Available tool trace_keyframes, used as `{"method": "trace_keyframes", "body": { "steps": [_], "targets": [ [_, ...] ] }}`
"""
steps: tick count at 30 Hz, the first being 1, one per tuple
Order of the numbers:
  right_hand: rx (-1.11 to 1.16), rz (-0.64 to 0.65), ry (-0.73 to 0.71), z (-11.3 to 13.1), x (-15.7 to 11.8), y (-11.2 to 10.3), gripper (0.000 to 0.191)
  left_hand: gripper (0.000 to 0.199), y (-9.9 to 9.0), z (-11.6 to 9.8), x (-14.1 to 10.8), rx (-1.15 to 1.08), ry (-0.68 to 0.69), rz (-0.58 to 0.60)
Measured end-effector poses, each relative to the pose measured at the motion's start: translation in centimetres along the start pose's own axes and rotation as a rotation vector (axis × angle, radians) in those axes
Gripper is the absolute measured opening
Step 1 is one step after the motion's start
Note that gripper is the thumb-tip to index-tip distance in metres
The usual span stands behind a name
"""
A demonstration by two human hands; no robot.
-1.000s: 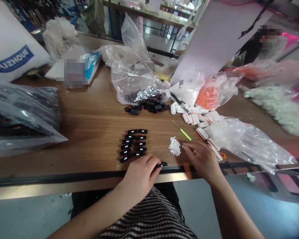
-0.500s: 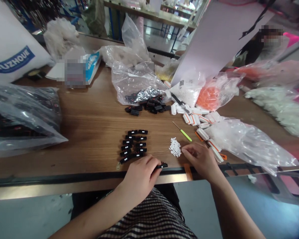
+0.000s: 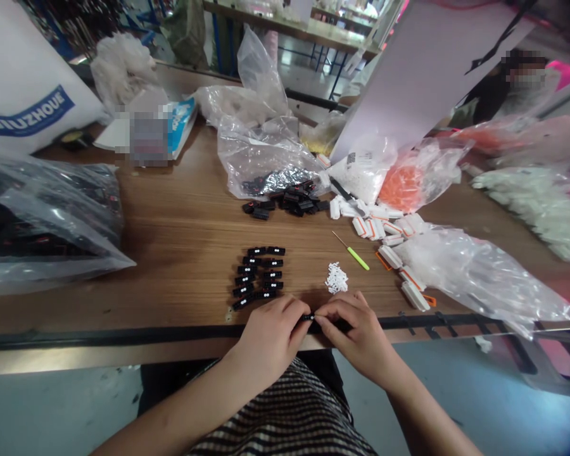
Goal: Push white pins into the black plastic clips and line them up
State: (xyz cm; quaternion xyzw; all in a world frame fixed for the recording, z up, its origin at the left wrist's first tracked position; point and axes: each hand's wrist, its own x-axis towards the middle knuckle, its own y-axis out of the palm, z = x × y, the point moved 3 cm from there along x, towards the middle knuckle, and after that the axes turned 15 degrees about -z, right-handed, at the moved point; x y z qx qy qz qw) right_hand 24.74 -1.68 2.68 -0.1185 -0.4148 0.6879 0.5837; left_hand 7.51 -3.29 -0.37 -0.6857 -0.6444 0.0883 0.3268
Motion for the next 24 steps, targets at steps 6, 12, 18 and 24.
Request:
{"method": "trace_keyframes", "body": {
  "steps": [6, 12, 18, 24],
  "targets": [
    [-0.115, -0.028, -0.177, 1.0, -0.1, -0.3, 0.013, 0.007, -0.1, -0.2, 0.1, 0.017, -0.007, 0.002],
    [-0.161, -0.082, -0.244, 1.3, -0.5, -0.5, 0.013, 0.005, -0.1, -0.2, 0.1, 0.017, -0.004, -0.002],
    [-0.210, -0.062, -0.265, 1.7, -0.5, -0.3, 0.014, 0.008, -0.1, 0.0, 0.1, 0.012, -0.002, -0.014],
    [-0.087, -0.172, -0.105, -1.4, 1.1, -2.7, 0.012, 0.007, 0.0, -0.4, -0.2, 0.001, 0.033, 0.012]
  ]
}}
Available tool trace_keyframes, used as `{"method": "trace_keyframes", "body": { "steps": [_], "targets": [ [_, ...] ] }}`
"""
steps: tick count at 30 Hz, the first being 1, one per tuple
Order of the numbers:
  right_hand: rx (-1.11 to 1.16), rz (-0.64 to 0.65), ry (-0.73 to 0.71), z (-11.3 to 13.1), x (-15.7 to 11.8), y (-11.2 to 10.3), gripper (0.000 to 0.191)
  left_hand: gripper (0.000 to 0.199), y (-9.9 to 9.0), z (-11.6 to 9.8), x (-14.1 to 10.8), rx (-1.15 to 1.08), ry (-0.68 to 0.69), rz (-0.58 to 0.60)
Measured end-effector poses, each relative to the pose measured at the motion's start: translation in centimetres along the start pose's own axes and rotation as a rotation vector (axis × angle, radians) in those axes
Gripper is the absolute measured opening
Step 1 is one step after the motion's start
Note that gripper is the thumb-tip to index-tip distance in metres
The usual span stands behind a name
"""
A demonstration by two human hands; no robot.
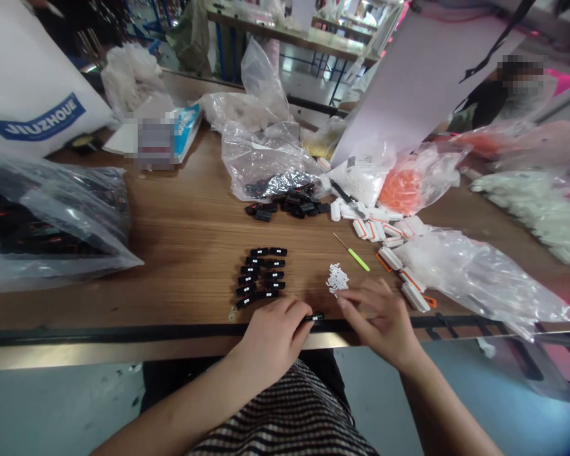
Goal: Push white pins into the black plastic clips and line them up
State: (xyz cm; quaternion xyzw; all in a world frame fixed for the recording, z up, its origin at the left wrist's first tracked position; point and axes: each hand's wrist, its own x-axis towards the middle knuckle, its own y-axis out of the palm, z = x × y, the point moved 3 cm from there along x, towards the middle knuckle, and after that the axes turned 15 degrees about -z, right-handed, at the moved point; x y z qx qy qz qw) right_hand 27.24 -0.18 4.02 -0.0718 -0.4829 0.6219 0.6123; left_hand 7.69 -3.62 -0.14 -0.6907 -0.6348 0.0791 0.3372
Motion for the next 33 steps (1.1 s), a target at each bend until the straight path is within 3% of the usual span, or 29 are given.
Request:
{"method": "trace_keyframes", "body": {
  "steps": [3, 6, 9, 12, 15, 19, 25, 29, 33],
  "targets": [
    [-0.005, -0.161, 0.126, -2.6, 0.5, -0.7, 0.013, 0.005, -1.4, -0.6, 0.0, -0.059, 0.029, -0.017],
    [-0.022, -0.274, 0.162, -4.1, 0.4, -0.3, 0.013, 0.006, -5.1, -0.5, 1.3, 0.004, 0.017, -0.181],
    [-0.064, -0.346, 0.142, -4.6, 0.1, 0.4, 0.012, 0.011, -9.3, 1.1, 4.2, 0.167, -0.035, -0.268],
    [-0.082, -0.407, 0.130, -4.8, -0.1, 0.9, 0.011, 0.009, -11.3, 4.0, 7.4, 0.294, -0.101, -0.187],
    [-0.098, -0.403, 0.113, -4.9, -0.2, 1.1, 0.012, 0.009, -11.3, 6.7, 9.4, 0.327, -0.125, -0.119],
    [-0.113, -0.366, 0.104, -5.1, -0.2, 1.3, 0.014, 0.014, -10.3, 8.6, 9.7, 0.292, -0.138, -0.068],
    [-0.108, -0.364, 0.097, -5.2, -0.2, 1.5, 0.013, 0.033, -10.5, 8.5, 9.9, 0.208, -0.108, -0.046],
    [-0.098, -0.379, 0.114, -5.3, -0.2, 1.4, 0.012, 0.027, -10.7, 8.4, 12.7, 0.358, -0.062, -0.124],
    [-0.096, -0.407, 0.151, -5.5, -0.2, 1.1, 0.012, 0.023, -9.8, 9.2, 15.8, 0.505, -0.101, -0.135]
  ]
}}
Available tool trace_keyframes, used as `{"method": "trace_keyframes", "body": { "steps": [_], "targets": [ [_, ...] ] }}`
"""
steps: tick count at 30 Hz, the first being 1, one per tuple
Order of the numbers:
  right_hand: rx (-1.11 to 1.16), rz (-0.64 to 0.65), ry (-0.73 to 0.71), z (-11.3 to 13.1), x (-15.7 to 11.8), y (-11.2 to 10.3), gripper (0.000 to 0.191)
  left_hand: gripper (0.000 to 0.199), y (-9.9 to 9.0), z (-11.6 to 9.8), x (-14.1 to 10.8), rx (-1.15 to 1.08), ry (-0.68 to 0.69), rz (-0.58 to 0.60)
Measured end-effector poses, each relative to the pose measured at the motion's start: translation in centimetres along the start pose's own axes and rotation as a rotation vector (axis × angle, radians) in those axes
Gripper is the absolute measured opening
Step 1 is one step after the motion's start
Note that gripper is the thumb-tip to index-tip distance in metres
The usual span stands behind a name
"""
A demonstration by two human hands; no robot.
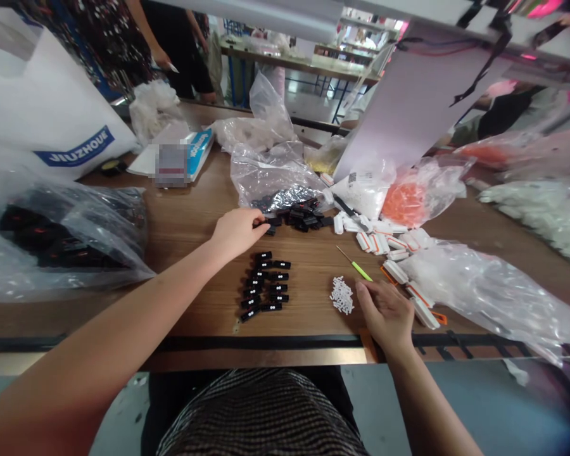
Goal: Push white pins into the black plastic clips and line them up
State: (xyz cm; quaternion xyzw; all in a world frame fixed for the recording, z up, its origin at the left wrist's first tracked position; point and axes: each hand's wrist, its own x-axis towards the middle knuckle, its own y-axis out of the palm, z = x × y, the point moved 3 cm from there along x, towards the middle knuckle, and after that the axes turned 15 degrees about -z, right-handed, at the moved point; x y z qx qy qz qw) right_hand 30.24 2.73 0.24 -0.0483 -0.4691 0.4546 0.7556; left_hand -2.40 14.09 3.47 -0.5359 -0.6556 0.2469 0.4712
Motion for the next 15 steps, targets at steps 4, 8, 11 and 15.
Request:
{"method": "trace_keyframes", "body": {
  "steps": [4, 8, 11, 15],
  "targets": [
    [0.005, 0.004, 0.010, -0.1, 0.0, -0.1, 0.013, 0.019, 1.1, -0.3, 1.1, 0.027, 0.015, 0.029],
    [0.009, 0.011, 0.016, -0.1, 0.0, 0.1, 0.013, 0.015, 1.4, -0.5, 1.3, 0.032, 0.034, 0.048],
    [0.002, 0.013, -0.001, -0.1, 0.0, 0.2, 0.012, 0.014, 1.4, -0.4, 1.4, 0.033, 0.043, 0.055],
    [0.005, 0.020, -0.006, 0.0, 0.0, 0.3, 0.012, 0.011, 1.5, -0.1, 1.3, 0.022, 0.056, 0.052]
  ]
}}
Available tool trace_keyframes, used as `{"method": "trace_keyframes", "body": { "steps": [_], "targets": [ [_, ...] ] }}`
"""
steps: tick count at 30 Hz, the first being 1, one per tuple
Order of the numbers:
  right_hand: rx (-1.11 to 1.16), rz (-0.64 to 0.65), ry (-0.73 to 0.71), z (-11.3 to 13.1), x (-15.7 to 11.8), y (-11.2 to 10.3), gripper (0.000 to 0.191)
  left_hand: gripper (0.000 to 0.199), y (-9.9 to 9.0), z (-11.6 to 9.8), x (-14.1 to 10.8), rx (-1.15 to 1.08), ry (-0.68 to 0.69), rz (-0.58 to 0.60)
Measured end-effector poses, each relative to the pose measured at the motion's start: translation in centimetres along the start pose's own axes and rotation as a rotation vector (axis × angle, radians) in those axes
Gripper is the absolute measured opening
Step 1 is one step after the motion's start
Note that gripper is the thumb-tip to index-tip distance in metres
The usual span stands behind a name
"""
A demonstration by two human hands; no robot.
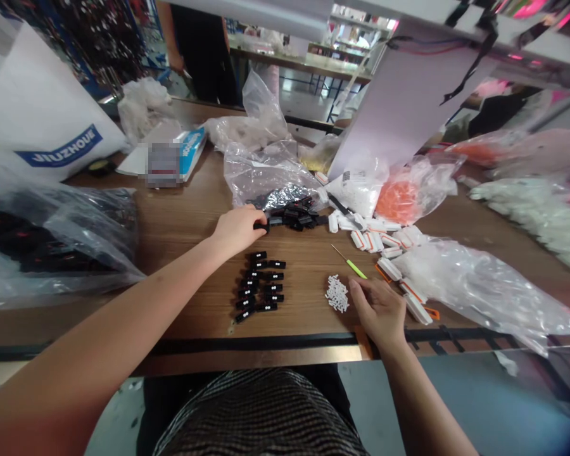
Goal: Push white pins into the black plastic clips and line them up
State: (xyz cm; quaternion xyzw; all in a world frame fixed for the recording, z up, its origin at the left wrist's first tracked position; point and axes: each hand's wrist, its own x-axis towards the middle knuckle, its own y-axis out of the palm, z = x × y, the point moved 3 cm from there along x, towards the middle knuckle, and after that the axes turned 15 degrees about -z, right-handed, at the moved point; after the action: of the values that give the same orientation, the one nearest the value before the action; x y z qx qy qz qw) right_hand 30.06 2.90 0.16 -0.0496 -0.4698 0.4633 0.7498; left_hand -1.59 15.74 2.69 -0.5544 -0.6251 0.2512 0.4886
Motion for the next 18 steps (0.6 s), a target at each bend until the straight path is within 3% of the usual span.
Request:
{"method": "trace_keyframes", "body": {
  "steps": [6, 12, 18],
  "targets": [
    [-0.002, 0.039, 0.010, 0.0, 0.0, 0.2, 0.013, 0.019, 0.4, 0.8, -0.5, -0.084, -0.010, -0.014],
    [0.053, 0.199, 0.156, -0.9, 1.0, 1.0, 0.019, 0.020, 0.7, 1.1, -1.4, -0.198, -0.025, -0.046],
    [-0.102, 0.371, 0.091, -0.9, 2.8, 2.1, 0.016, 0.019, 1.2, 1.4, -2.1, -0.276, -0.027, -0.085]
  ]
}}
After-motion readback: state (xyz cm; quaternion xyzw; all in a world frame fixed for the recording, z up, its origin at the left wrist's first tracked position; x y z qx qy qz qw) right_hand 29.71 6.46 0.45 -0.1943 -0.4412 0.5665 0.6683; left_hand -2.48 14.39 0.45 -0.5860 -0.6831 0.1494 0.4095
